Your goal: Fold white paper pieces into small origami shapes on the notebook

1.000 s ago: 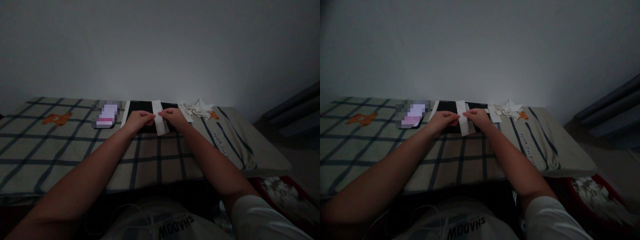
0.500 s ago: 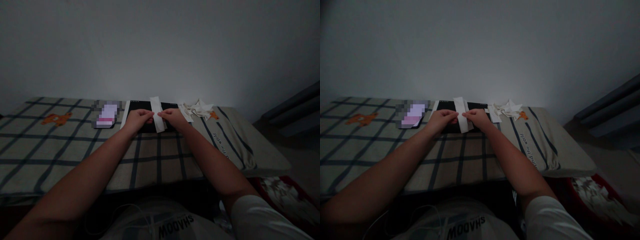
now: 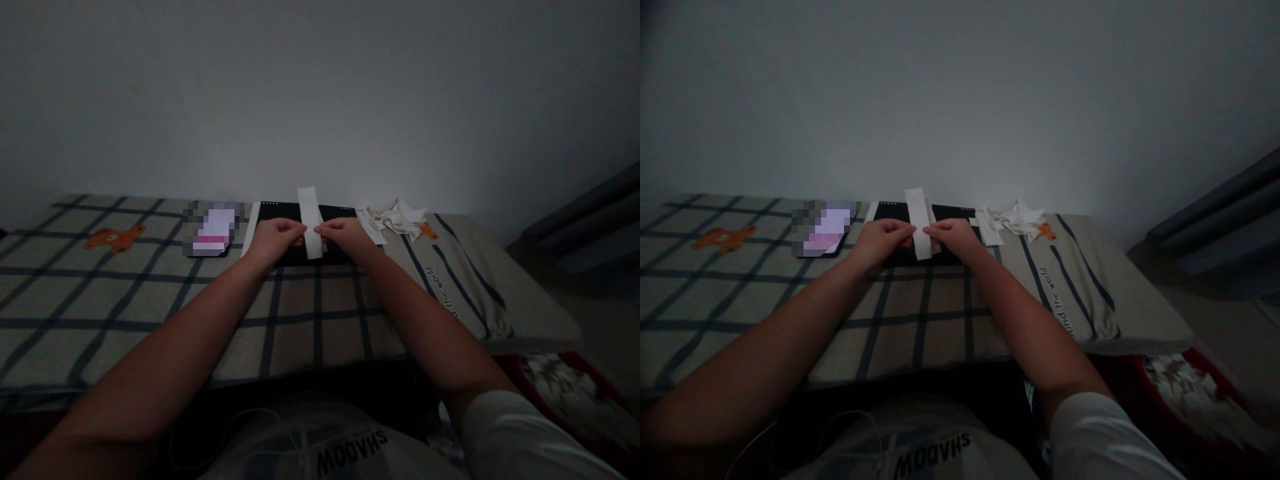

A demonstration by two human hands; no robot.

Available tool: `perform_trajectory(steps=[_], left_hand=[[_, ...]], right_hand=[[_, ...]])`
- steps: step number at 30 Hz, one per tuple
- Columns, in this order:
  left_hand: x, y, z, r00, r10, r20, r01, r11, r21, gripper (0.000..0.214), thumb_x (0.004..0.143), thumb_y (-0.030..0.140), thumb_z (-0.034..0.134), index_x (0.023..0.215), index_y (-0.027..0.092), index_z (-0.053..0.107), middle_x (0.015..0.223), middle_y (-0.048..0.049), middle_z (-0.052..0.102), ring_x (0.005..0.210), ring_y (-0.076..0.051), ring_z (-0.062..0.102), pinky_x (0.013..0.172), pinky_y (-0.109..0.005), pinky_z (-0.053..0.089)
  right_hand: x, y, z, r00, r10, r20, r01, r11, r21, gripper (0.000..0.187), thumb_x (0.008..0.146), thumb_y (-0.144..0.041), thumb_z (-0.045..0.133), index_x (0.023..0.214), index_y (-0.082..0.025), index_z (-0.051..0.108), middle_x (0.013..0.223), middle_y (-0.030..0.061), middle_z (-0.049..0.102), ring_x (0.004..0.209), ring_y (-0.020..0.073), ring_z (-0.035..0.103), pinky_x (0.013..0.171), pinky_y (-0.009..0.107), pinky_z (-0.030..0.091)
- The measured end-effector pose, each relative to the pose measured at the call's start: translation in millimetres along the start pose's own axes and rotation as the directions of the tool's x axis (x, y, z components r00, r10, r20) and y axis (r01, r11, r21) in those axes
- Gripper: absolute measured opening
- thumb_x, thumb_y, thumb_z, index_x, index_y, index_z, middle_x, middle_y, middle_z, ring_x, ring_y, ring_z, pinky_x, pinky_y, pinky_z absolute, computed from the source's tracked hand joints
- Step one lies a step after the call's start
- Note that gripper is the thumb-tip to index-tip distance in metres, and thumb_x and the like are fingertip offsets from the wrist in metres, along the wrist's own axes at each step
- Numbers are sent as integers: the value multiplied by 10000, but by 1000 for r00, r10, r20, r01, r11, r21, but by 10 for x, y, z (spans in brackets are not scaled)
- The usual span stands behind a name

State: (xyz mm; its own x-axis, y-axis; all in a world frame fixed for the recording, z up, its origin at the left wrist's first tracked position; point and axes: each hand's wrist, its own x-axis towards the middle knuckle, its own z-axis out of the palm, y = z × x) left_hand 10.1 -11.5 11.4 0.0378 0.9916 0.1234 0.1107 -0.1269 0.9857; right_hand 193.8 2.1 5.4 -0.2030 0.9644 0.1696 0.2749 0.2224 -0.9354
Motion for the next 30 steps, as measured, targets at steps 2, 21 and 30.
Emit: perform_trajectory(steps=[2,21,30], left_hand=[[-8,14,4,1000,10,-4,-10,1000,19,191,696,322,742,749,142,701,688,-32,684,573,-98,588,628,-239,518],[-8,24,-5,1000,-20,-22,20,1000,-10,189,669,307,758,738,141,701,697,-39,690,579,-100,589,633,-239,515],[-9,2,-11,998,-58,39,59,998,-21,201,644,325,772,726,153,706,693,-41,685,582,-108,591,632,-266,511]], right_hand=[[-2,-7,-2,1000,4,2,-4,1000,-16,348,696,-467,678,820,-145,722,741,34,679,659,122,562,652,264,427],[-4,0,8,999,30,25,-31,999,21,333,677,-458,693,799,-150,724,742,40,689,647,123,562,628,260,433],[-2,15,4,1000,26,10,-26,999,28,330,683,-455,682,794,-146,721,720,37,674,643,124,560,625,268,426]])
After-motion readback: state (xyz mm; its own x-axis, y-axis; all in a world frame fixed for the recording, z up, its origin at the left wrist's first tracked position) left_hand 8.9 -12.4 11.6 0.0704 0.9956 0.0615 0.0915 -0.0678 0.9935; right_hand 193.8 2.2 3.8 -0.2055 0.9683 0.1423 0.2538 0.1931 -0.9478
